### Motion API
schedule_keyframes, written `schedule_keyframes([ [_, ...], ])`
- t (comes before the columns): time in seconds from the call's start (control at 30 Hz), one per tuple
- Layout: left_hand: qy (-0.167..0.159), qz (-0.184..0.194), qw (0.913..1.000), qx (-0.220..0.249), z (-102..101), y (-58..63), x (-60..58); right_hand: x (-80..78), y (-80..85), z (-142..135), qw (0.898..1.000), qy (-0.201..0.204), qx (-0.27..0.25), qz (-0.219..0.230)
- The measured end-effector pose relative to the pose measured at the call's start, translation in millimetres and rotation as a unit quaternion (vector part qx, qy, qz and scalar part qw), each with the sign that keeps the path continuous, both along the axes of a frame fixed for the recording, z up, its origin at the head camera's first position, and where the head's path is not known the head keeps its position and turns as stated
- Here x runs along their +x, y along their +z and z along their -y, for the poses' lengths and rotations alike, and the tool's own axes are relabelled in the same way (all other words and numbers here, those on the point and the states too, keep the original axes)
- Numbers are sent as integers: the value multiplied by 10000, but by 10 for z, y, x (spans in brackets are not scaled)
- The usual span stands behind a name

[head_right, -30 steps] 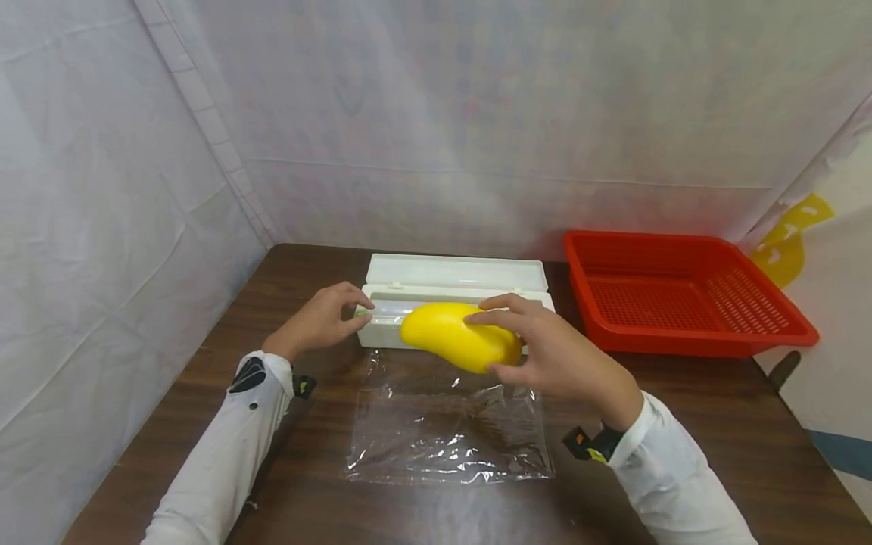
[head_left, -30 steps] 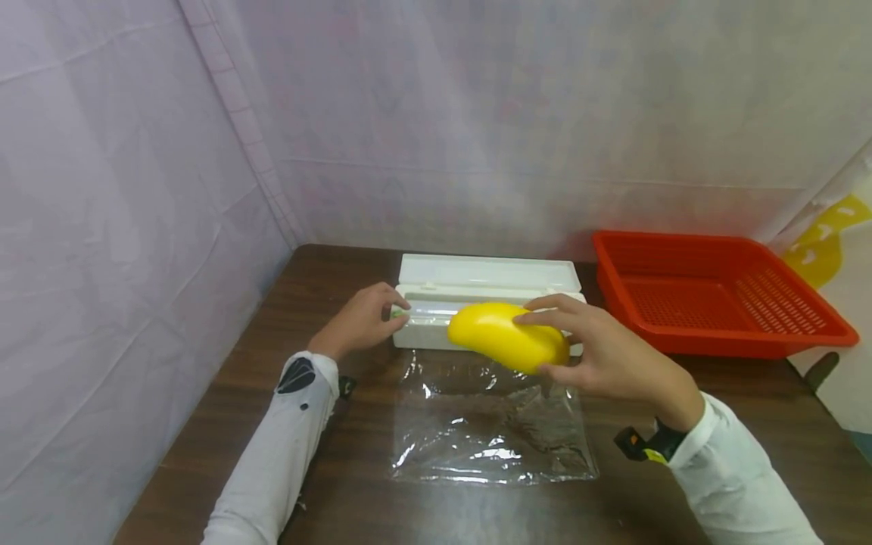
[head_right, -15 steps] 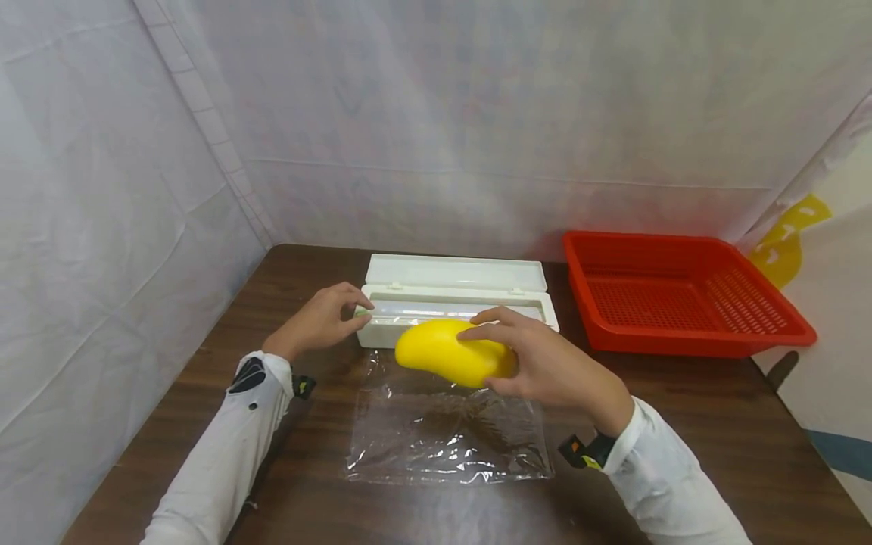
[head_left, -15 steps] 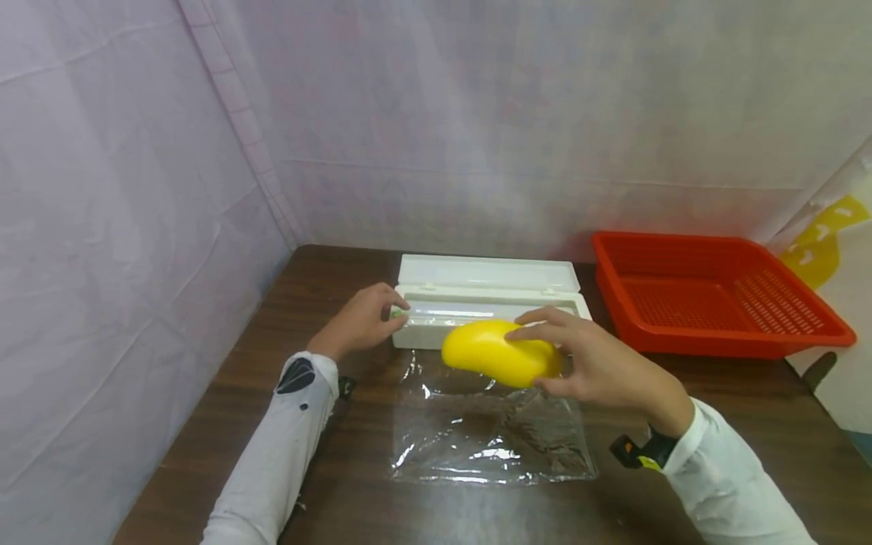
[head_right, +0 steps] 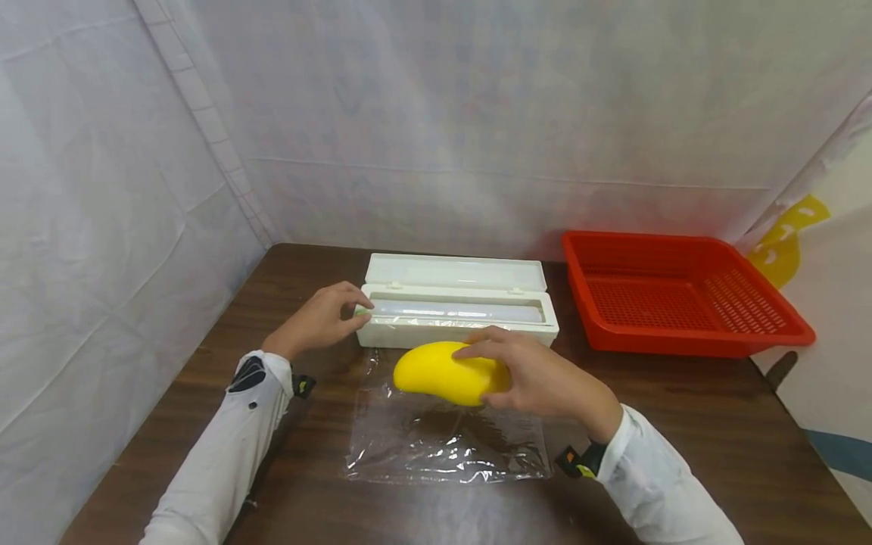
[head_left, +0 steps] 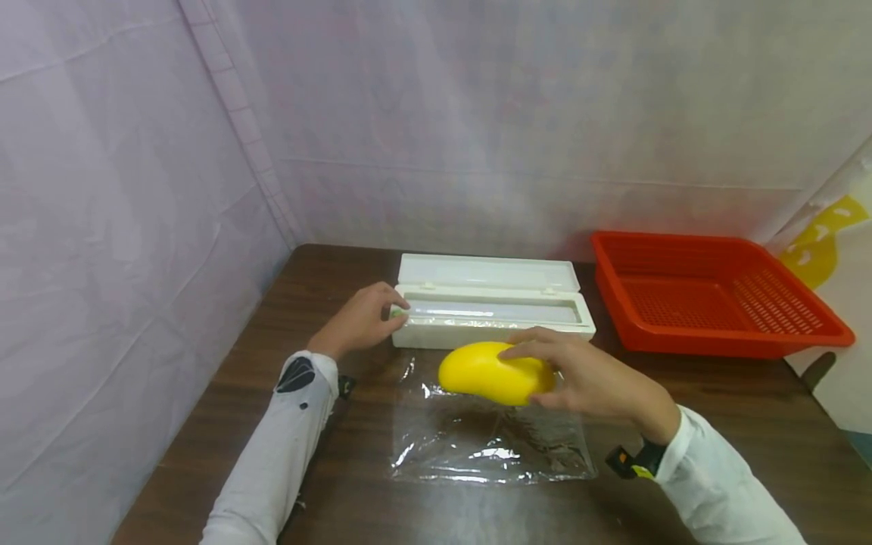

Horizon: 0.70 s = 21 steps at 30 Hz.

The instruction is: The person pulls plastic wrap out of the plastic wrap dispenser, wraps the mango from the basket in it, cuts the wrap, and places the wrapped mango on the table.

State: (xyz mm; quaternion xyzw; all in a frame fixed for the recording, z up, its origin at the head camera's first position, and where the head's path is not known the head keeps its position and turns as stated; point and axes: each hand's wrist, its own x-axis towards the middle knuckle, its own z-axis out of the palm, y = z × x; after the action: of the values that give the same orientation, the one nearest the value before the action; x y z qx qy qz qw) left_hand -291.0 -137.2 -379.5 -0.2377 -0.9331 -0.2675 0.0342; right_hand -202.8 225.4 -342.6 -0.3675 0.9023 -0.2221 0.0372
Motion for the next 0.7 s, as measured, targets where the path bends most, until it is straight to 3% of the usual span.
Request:
schedule_keyframes([
  [0.17,-35,-56,10000,-4,-6,0,2,-25,-86,7,9996,222,62,-164],
  [0.7,0,-13,10000,-17,-8,0,19,-97,-365,-3,9991,390,122,81],
])
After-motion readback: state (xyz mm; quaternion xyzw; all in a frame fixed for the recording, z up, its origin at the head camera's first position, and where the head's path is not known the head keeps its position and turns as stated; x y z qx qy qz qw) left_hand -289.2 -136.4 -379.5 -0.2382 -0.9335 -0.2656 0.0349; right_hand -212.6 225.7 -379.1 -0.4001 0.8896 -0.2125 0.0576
